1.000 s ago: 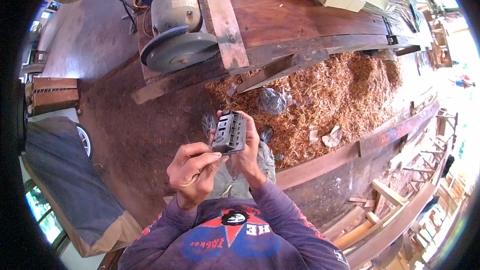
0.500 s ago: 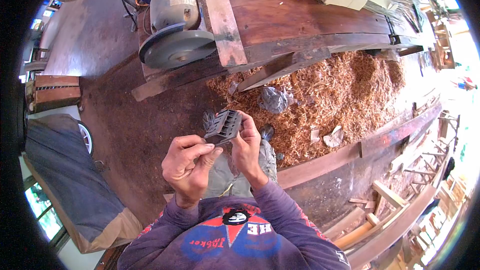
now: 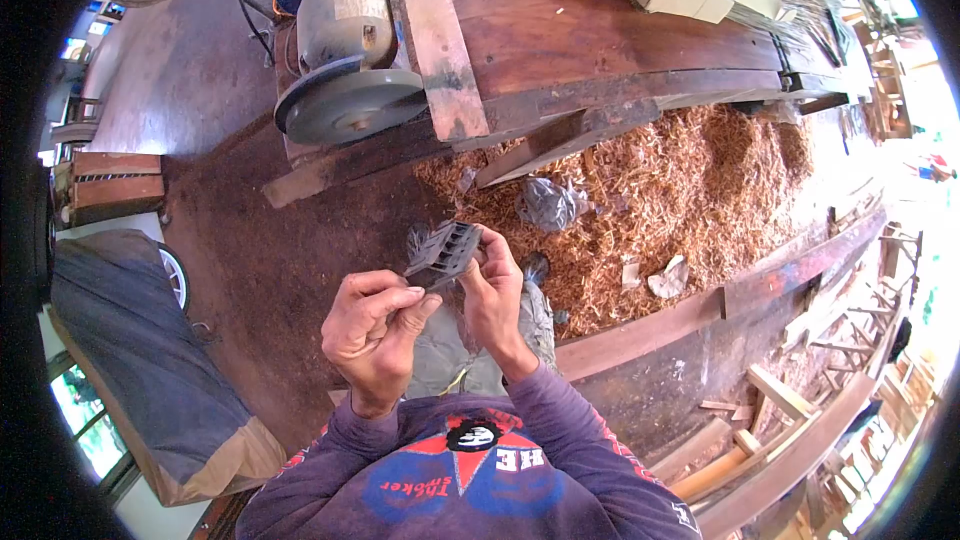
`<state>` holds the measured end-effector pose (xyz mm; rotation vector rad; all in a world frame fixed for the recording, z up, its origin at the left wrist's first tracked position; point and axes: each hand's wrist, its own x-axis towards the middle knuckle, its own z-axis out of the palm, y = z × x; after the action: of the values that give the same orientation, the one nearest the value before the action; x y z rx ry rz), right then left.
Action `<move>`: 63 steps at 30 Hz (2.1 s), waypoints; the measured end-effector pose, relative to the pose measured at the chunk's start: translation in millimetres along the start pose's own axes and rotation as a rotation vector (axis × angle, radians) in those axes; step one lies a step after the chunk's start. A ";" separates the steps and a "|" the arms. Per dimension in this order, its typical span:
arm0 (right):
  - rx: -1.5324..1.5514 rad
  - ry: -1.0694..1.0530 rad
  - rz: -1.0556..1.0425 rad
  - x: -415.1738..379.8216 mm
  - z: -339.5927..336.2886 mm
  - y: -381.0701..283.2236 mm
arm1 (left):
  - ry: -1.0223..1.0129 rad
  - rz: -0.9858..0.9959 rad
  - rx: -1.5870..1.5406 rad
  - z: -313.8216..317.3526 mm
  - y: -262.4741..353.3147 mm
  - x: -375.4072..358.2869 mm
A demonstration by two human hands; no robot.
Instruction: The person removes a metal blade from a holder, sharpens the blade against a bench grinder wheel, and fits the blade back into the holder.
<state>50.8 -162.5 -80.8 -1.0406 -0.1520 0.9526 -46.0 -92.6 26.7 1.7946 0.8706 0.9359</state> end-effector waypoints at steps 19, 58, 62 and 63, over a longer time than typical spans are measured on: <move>-0.087 0.014 -0.033 8.8 8.6 -4.1 | -0.020 0.024 0.041 -8.7 2.3 6.1; 0.005 -0.176 -0.184 31.7 14.4 -32.3 | -0.144 0.070 -0.008 -16.8 0.0 -2.8; -0.073 -0.195 -0.200 30.2 17.4 -41.4 | -0.147 0.166 0.021 -19.1 -9.6 -4.3; -0.074 -0.195 -0.201 30.1 17.8 -41.8 | -0.154 0.171 0.020 -20.0 -10.4 -4.8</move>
<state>84.8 -135.4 -47.8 -0.9786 -0.4483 0.8689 -67.4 -85.4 22.1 1.9539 0.6394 0.8847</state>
